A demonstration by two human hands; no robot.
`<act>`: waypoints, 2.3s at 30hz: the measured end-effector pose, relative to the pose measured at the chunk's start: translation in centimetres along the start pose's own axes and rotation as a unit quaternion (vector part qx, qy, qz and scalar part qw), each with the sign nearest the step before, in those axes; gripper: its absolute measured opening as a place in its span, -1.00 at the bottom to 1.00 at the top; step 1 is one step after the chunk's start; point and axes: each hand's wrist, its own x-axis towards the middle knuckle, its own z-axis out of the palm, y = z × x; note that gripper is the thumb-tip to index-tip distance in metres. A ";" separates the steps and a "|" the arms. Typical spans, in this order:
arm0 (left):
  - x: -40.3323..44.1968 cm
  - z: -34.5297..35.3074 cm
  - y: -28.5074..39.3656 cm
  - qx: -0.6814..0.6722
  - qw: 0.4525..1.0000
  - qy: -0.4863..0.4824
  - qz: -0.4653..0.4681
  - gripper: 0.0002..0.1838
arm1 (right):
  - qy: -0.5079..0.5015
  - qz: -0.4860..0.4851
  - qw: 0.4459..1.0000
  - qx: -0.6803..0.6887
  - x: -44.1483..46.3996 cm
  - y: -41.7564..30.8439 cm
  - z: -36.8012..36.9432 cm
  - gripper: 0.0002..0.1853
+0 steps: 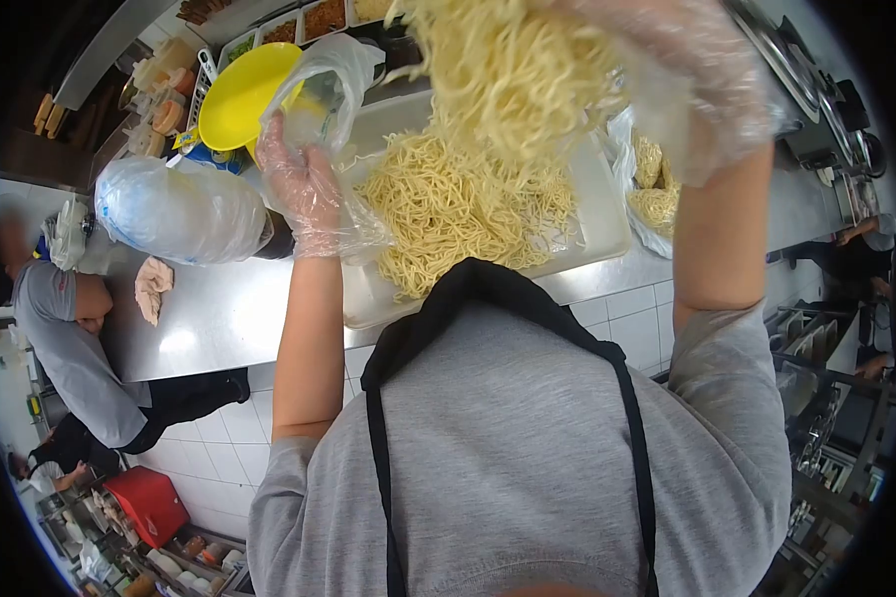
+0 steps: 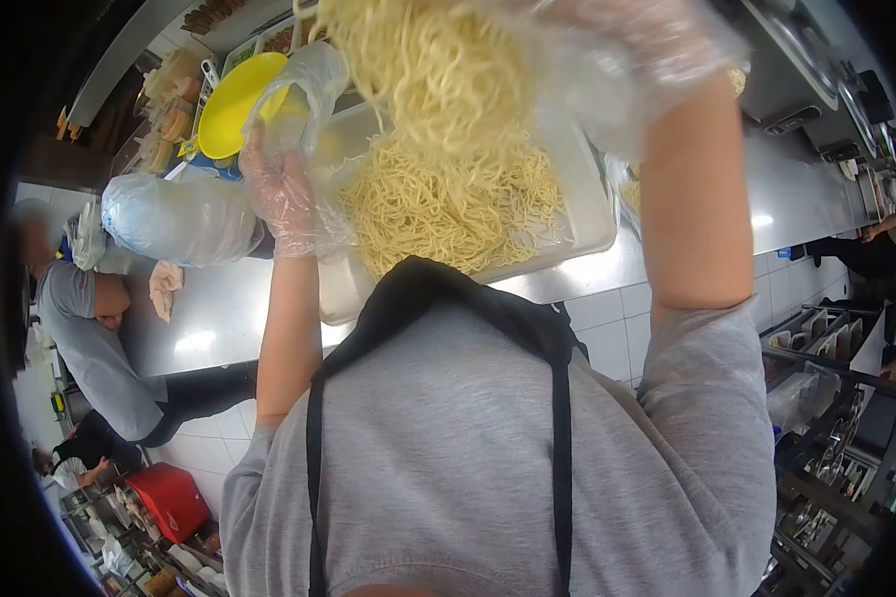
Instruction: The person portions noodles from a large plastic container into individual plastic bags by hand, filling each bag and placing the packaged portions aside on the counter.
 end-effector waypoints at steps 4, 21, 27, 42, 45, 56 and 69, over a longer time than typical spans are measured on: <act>0.1 0.1 0.0 -0.007 1.000 0.014 0.017 -0.43 | -0.021 0.096 0.995 -0.022 1.2 4.6 1.6 -0.38; 0.1 0.1 -0.3 0.004 1.000 -0.004 0.007 -0.42 | -0.193 0.222 0.789 -0.540 -1.4 17.3 -3.4 -0.63; 0.0 0.1 -0.4 -0.004 1.000 -0.007 0.011 -0.43 | -0.045 0.047 0.880 -0.471 -0.8 11.7 -4.9 -0.70; 0.1 0.2 0.0 -0.013 1.000 -0.009 0.025 -0.44 | -0.207 0.134 0.864 -0.439 -0.7 21.5 0.2 -0.36; 0.0 0.2 -0.5 -0.012 1.000 -0.014 0.019 -0.44 | -0.147 0.124 0.923 -0.334 -0.4 19.3 -1.1 -0.35; -0.1 0.1 -0.3 -0.018 1.000 -0.019 0.009 -0.43 | -0.068 0.032 0.950 -0.302 1.1 8.9 -3.8 -0.43; -0.6 0.1 2.5 0.115 0.983 -0.110 0.086 -0.41 | -0.149 0.154 0.964 -0.156 -1.4 19.5 -3.1 -0.27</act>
